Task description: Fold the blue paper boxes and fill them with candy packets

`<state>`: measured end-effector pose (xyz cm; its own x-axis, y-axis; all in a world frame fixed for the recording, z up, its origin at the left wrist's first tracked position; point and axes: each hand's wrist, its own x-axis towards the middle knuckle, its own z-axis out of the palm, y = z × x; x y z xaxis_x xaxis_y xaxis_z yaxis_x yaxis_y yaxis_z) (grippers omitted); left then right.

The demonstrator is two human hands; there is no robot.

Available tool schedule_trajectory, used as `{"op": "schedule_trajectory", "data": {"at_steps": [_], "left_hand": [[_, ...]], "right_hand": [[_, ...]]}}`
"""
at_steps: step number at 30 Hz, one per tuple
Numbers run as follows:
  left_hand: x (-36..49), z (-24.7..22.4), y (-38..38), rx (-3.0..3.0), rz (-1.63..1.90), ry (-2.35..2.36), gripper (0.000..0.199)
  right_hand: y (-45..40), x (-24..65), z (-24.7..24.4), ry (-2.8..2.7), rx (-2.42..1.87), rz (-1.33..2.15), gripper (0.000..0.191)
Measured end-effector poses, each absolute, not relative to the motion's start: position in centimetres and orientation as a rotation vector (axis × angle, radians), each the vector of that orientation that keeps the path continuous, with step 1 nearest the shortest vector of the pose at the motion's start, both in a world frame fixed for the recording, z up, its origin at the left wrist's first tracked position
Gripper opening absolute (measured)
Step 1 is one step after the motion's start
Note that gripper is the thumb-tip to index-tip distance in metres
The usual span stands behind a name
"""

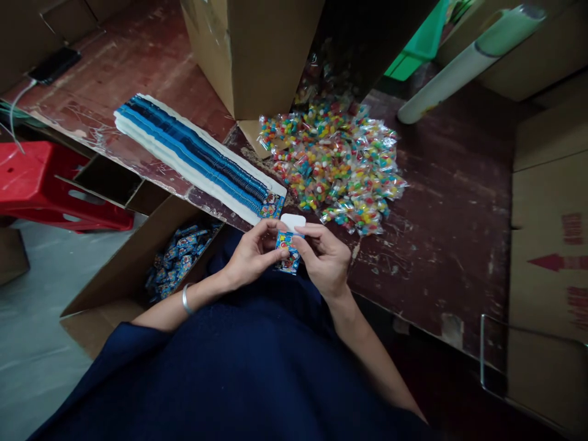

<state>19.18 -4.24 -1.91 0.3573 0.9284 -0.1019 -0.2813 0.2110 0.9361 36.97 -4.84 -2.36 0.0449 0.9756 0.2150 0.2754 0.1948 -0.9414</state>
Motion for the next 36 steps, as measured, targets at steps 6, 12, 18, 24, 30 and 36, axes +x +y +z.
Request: {"op": "schedule_trajectory", "data": {"at_steps": [6, 12, 18, 24, 30, 36], "left_hand": [[19.4, -2.1, -4.1, 0.971, 1.058, 0.830, 0.055], [18.9, -2.2, -4.5, 1.054, 1.053, 0.891, 0.053], [18.0, -2.4, -4.5, 1.258, 1.017, 0.940, 0.049], [17.3, -2.2, -4.1, 1.262, 1.002, 0.858, 0.053], [15.3, -1.4, -3.4, 1.274, 0.915, 0.855, 0.035], [6.2, 0.5, -0.4, 1.877, 0.368, 1.125, 0.027]], "right_hand": [[-4.5, 36.0, -2.3, -1.353, -1.227, 0.835, 0.014], [-3.8, 35.6, -0.9, -1.262, -1.211, 1.066, 0.026], [-2.5, 36.6, -0.7, -1.235, -1.285, 1.233, 0.022], [-2.4, 36.2, -0.7, -1.354, -1.252, 1.120, 0.021], [-3.4, 35.5, -0.9, -1.575, -1.158, 0.970, 0.028], [-1.3, 35.6, -4.3, -1.925, -1.240, 0.683, 0.046]]}}
